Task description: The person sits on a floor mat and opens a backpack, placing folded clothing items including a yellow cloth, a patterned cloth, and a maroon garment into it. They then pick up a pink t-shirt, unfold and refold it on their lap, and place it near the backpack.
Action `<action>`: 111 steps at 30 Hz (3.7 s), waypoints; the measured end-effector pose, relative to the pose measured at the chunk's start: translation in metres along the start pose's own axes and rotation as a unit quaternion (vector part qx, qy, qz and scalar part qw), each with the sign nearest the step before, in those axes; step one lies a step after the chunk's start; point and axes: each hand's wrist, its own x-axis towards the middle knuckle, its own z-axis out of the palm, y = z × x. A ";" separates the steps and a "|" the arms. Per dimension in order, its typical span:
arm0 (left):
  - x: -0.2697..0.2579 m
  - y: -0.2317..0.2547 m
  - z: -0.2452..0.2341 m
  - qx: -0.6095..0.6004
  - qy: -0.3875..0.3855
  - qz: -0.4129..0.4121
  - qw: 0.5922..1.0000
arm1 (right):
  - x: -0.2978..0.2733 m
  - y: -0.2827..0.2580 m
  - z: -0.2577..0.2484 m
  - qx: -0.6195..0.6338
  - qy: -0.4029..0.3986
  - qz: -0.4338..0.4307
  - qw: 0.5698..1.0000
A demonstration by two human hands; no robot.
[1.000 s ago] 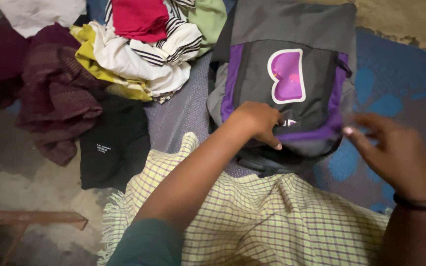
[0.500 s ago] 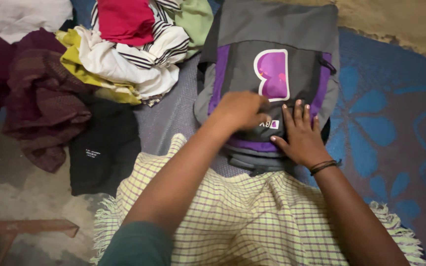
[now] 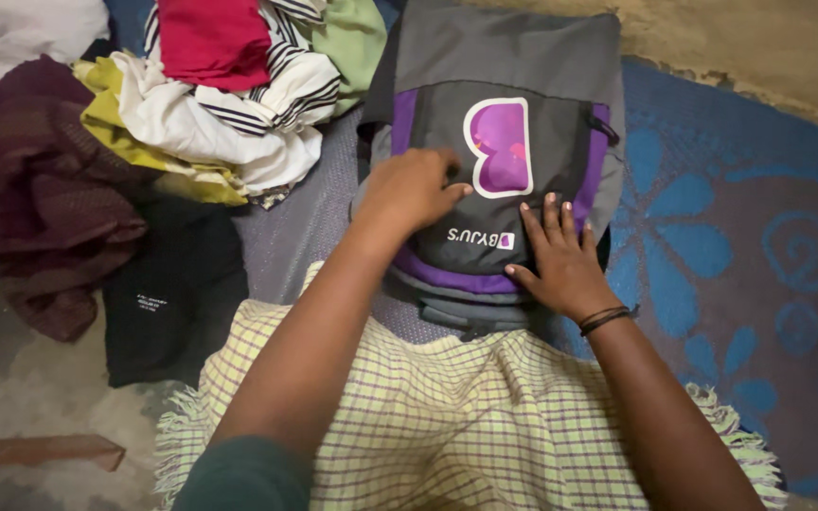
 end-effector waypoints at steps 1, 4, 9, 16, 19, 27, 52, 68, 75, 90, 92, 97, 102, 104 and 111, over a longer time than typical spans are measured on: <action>0.000 -0.001 0.002 -0.004 -0.006 -0.004 1.000 | 0.000 0.000 0.000 -0.002 -0.005 0.004 1.000; 0.000 -0.001 0.006 0.006 -0.012 -0.010 1.000 | 0.001 -0.002 -0.001 -0.004 -0.017 0.009 1.000; -0.001 0.001 0.006 0.012 -0.006 -0.013 1.000 | 0.000 -0.005 -0.003 0.004 -0.014 0.008 1.000; -0.002 0.003 0.004 0.008 -0.016 -0.021 1.000 | 0.001 -0.003 0.001 -0.010 -0.006 0.007 1.000; -0.001 0.005 0.005 0.006 -0.014 -0.018 1.000 | 0.000 -0.003 0.003 -0.006 0.005 0.002 1.000; 0.010 -0.027 -0.019 -0.036 0.070 -0.057 0.995 | 0.000 -0.004 0.003 0.003 -0.004 0.009 1.000; 0.016 -0.051 -0.016 -0.066 0.176 -0.111 0.976 | 0.001 -0.015 -0.007 -0.034 -0.038 0.029 0.998; 0.048 -0.152 0.139 -0.271 -0.122 -0.358 0.885 | 0.000 0.007 -0.013 0.022 -0.052 0.016 0.998; 0.042 -0.129 0.144 -0.392 -0.142 -0.368 0.831 | 0.007 0.027 -0.016 0.034 -0.087 0.024 0.995; 0.027 0.008 0.242 -0.587 -0.228 -0.243 0.737 | -0.025 0.113 -0.081 0.194 0.007 0.111 0.975; 0.041 0.042 0.274 -0.698 -0.232 -0.141 0.663 | -0.030 0.119 -0.084 0.196 0.020 0.132 0.971; 0.082 0.104 0.335 -0.588 -0.227 -0.190 0.753 | -0.038 0.131 -0.076 0.201 0.051 0.123 0.970; 0.092 0.067 0.303 -0.294 -0.396 -0.068 0.868 | -0.030 0.137 -0.064 0.205 0.026 0.151 0.967; 0.093 0.022 0.260 -0.254 -0.480 -0.075 0.836 | -0.026 0.140 -0.060 0.205 0.037 0.129 0.970; 0.105 -0.136 0.060 -0.114 0.010 -0.029 0.993 | -0.013 0.136 -0.042 0.143 0.018 0.149 0.978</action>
